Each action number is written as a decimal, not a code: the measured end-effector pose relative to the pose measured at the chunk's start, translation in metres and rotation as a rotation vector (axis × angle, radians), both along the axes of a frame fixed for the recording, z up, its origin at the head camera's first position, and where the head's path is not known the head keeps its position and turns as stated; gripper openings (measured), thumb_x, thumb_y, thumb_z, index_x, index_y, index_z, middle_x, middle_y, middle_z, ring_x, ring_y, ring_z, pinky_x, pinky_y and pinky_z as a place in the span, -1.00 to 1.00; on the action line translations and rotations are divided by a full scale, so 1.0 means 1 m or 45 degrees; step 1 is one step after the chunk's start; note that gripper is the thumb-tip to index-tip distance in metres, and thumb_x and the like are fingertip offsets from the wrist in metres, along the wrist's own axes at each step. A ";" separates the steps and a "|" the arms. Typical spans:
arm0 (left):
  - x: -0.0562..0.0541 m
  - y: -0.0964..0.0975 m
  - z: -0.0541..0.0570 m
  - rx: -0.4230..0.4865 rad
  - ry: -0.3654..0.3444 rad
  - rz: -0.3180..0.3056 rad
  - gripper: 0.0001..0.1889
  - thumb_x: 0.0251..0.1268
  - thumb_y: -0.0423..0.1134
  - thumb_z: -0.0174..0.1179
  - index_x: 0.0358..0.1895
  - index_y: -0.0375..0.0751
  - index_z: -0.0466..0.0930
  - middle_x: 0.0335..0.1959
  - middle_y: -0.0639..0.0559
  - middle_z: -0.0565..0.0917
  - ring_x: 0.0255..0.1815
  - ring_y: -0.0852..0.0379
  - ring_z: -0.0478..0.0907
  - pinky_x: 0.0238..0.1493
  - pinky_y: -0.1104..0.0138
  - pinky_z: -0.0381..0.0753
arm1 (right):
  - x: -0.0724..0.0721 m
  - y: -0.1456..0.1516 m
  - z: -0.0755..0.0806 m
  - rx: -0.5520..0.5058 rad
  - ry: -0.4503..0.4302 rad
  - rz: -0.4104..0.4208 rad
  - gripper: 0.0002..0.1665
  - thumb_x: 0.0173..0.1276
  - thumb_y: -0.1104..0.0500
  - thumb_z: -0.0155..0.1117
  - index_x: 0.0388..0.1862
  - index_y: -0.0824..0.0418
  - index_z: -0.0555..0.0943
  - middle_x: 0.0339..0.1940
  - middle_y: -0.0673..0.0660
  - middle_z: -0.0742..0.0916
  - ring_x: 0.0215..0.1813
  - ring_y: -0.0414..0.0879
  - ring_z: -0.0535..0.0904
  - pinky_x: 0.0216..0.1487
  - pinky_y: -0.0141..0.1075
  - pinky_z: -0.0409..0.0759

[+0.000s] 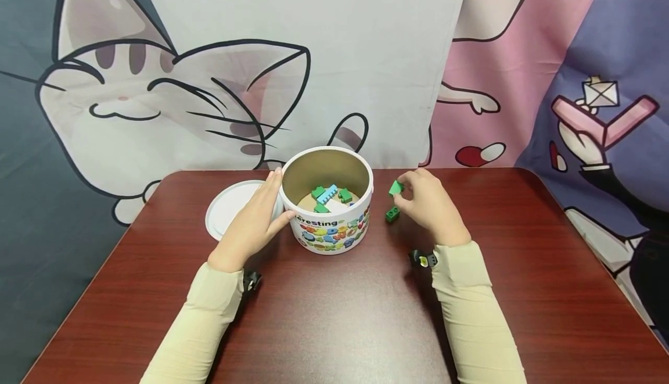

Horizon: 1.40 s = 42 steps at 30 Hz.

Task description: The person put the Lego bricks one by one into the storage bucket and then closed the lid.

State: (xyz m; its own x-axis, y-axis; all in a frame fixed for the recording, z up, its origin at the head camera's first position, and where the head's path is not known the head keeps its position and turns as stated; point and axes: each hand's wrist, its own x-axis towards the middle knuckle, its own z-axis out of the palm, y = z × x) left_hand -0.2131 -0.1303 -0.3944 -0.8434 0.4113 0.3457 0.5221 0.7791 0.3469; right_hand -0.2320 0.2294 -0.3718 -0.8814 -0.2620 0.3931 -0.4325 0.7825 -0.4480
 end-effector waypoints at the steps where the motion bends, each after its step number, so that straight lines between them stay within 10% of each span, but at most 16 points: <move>1: 0.000 0.000 0.000 0.000 0.000 0.002 -0.07 0.50 0.12 0.15 0.62 -0.37 -0.11 0.64 -0.19 0.02 0.66 -0.05 -0.09 0.61 0.07 0.00 | 0.001 -0.002 0.001 -0.014 0.027 -0.006 -0.83 0.18 0.32 0.36 -0.23 0.34 0.69 -0.27 0.25 0.65 -0.19 0.11 0.53 -0.13 -0.05 0.52; 9: -0.001 -0.001 -0.002 -0.006 0.016 -0.003 -0.08 0.51 0.14 0.13 0.63 -0.35 -0.10 0.64 -0.20 0.03 0.66 -0.04 -0.09 0.60 0.04 0.03 | 0.010 -0.019 0.011 -0.162 0.253 -0.040 -0.74 0.19 0.36 0.37 -0.12 0.37 0.71 -0.21 0.27 0.69 -0.09 0.12 0.57 -0.03 -0.03 0.52; 26: 0.001 0.000 -0.001 -0.002 0.015 0.006 -0.08 0.50 0.16 0.12 0.63 -0.35 -0.08 0.64 -0.19 0.04 0.65 -0.08 -0.05 0.60 0.07 0.02 | 0.024 -0.056 0.019 -0.288 0.366 0.060 -0.64 0.19 0.34 0.49 0.00 0.32 0.73 -0.14 0.17 0.72 -0.06 0.03 0.62 0.00 -0.24 0.53; 42: 0.001 -0.001 -0.002 -0.001 0.015 0.003 -0.09 0.51 0.14 0.12 0.62 -0.36 -0.08 0.64 -0.19 0.03 0.66 -0.06 -0.07 0.61 0.08 0.01 | 0.007 -0.095 0.031 -0.251 0.099 0.208 -0.65 0.26 0.29 0.48 0.01 0.40 0.69 -0.15 0.23 0.69 -0.13 0.07 0.68 -0.02 -0.07 0.70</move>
State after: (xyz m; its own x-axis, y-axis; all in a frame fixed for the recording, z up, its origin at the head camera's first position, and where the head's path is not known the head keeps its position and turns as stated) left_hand -0.2119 -0.1308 -0.3960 -0.8403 0.4096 0.3552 0.5243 0.7808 0.3399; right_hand -0.2254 0.1348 -0.3410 -0.7989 -0.3100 0.5155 -0.5849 0.6006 -0.5452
